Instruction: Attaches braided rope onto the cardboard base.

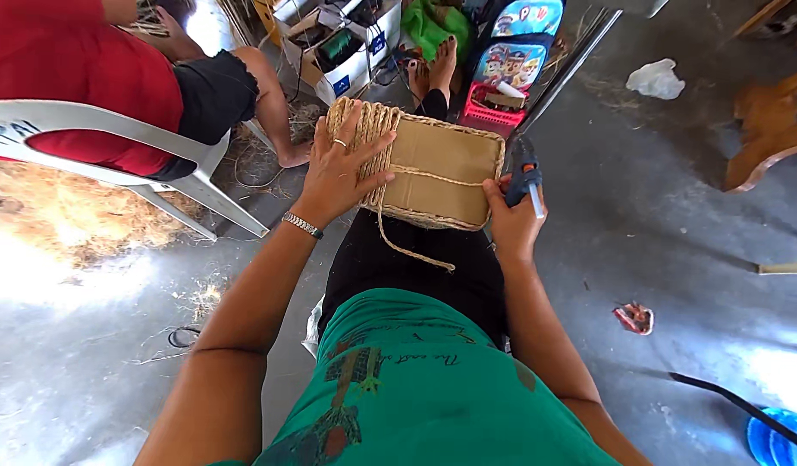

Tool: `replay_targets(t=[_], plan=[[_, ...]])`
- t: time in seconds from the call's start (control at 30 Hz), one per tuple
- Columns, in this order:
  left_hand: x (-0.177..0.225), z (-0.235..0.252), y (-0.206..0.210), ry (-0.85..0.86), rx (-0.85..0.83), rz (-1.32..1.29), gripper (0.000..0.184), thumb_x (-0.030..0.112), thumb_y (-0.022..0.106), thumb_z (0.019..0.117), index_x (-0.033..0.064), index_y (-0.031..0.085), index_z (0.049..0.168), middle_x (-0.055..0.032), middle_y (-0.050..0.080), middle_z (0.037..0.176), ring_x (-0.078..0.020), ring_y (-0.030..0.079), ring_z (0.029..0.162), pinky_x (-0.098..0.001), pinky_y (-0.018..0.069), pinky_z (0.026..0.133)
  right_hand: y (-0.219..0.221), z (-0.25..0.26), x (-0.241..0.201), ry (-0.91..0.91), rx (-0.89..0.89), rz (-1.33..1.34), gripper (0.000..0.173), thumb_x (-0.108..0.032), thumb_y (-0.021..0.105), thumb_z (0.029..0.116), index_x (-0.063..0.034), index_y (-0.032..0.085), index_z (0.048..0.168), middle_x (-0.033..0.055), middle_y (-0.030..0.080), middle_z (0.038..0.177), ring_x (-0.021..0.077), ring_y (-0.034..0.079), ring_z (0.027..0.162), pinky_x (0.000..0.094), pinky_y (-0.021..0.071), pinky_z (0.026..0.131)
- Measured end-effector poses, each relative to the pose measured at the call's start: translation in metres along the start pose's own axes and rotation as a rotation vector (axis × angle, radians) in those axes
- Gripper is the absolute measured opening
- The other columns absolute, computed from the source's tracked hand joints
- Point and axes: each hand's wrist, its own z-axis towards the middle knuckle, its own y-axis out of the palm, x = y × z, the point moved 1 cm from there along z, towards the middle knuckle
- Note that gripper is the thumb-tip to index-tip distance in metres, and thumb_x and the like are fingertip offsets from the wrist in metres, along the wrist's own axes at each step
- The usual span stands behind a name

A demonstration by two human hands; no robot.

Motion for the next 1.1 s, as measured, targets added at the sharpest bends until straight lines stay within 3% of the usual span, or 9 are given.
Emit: replay_targets(t=[0.07,0.2,0.3,0.43,0.6,0.73,0.87,1.0,1.1], plan=[[0.008,-0.012,-0.001,-0.069,0.059,-0.021,0.056,0.073,0.044,0.0958,0.0549,0.045,0.149,-0.0091,0.012,0.172,-0.0494,0.017,0.153,-0.0708,0.0221,0.116,-0.002,-0.001,0.000,0.003,0.001,-0.014,0.043,-0.033,0.075,0.0954,0.0006,0.064,0.121,0.0079,0.072,0.101,0.0097,0.070,0.091,0.0293,0.0580,0.086],[0.022,-0.039,-0.002,-0.158,0.041,-0.034,0.066,0.080,0.048,0.0889,0.0558,0.043,0.149,-0.0071,0.013,0.172,-0.0483,0.025,0.149,-0.0692,0.0351,0.102,-0.007,0.002,0.005,0.022,-0.033,0.012,0.042,-0.034,0.074,0.0958,0.0001,0.064,0.118,0.0079,0.072,0.102,0.0102,0.070,0.091,0.0302,0.0588,0.085],[0.018,-0.050,0.005,-0.159,0.031,-0.070,0.069,0.080,0.052,0.0882,0.0550,0.040,0.151,-0.0072,0.009,0.173,-0.0500,0.021,0.150,-0.0712,0.0296,0.107,-0.012,0.006,0.005,0.002,-0.096,0.064,0.040,-0.032,0.073,0.0971,0.0008,0.064,0.119,0.0078,0.072,0.104,0.0110,0.071,0.094,0.0317,0.0600,0.087],[0.008,-0.052,0.009,-0.205,0.024,-0.100,0.070,0.079,0.052,0.0884,0.0532,0.039,0.153,-0.0077,0.006,0.173,-0.0492,0.020,0.150,-0.0708,0.0256,0.110,-0.030,0.017,-0.002,0.094,-0.144,0.192,0.035,-0.028,0.063,0.1037,0.0006,0.059,0.123,0.0094,0.073,0.111,0.0209,0.076,0.094,0.0403,0.0668,0.079],[0.009,-0.052,0.013,-0.190,0.054,-0.104,0.069,0.077,0.054,0.0890,0.0519,0.041,0.152,-0.0090,0.007,0.173,-0.0482,0.021,0.150,-0.0691,0.0233,0.113,-0.048,0.023,-0.025,0.019,-0.252,0.224,0.029,-0.025,0.050,0.1099,-0.0019,0.055,0.126,0.0027,0.071,0.105,0.0080,0.067,0.070,0.0251,0.0566,0.056],[0.009,-0.052,0.013,-0.200,0.055,-0.106,0.069,0.077,0.053,0.0890,0.0516,0.042,0.152,-0.0084,0.007,0.173,-0.0464,0.022,0.150,-0.0672,0.0232,0.113,-0.045,0.025,-0.045,-0.065,-0.371,0.287,0.028,-0.024,0.048,0.1106,-0.0014,0.054,0.125,0.0017,0.069,0.100,0.0057,0.062,0.067,0.0222,0.0527,0.055],[0.006,-0.056,0.012,-0.223,0.070,-0.127,0.070,0.077,0.055,0.0883,0.0510,0.043,0.152,-0.0077,0.008,0.173,-0.0453,0.021,0.151,-0.0669,0.0239,0.114,-0.061,0.067,-0.068,-0.103,-0.337,0.270,0.032,-0.027,0.045,0.1111,-0.0012,0.052,0.128,-0.0005,0.070,0.097,0.0072,0.064,0.069,0.0252,0.0545,0.057],[0.015,-0.059,0.010,-0.200,0.123,-0.122,0.068,0.075,0.057,0.0883,0.0505,0.045,0.151,-0.0086,0.010,0.172,-0.0485,0.024,0.148,-0.0711,0.0285,0.108,-0.098,0.121,-0.109,-0.142,-0.108,0.286,0.024,-0.020,0.040,0.1108,-0.0055,0.059,0.108,-0.0044,0.067,0.086,0.0060,0.061,0.062,0.0236,0.0529,0.054],[0.021,-0.063,0.014,-0.173,0.150,-0.132,0.067,0.073,0.059,0.0887,0.0517,0.044,0.151,-0.0097,0.010,0.172,-0.0513,0.025,0.146,-0.0711,0.0306,0.106,-0.108,0.127,-0.128,-0.197,-0.185,0.201,0.029,-0.025,0.038,0.1117,-0.0068,0.060,0.108,-0.0069,0.063,0.078,0.0033,0.058,0.056,0.0211,0.0510,0.050]])
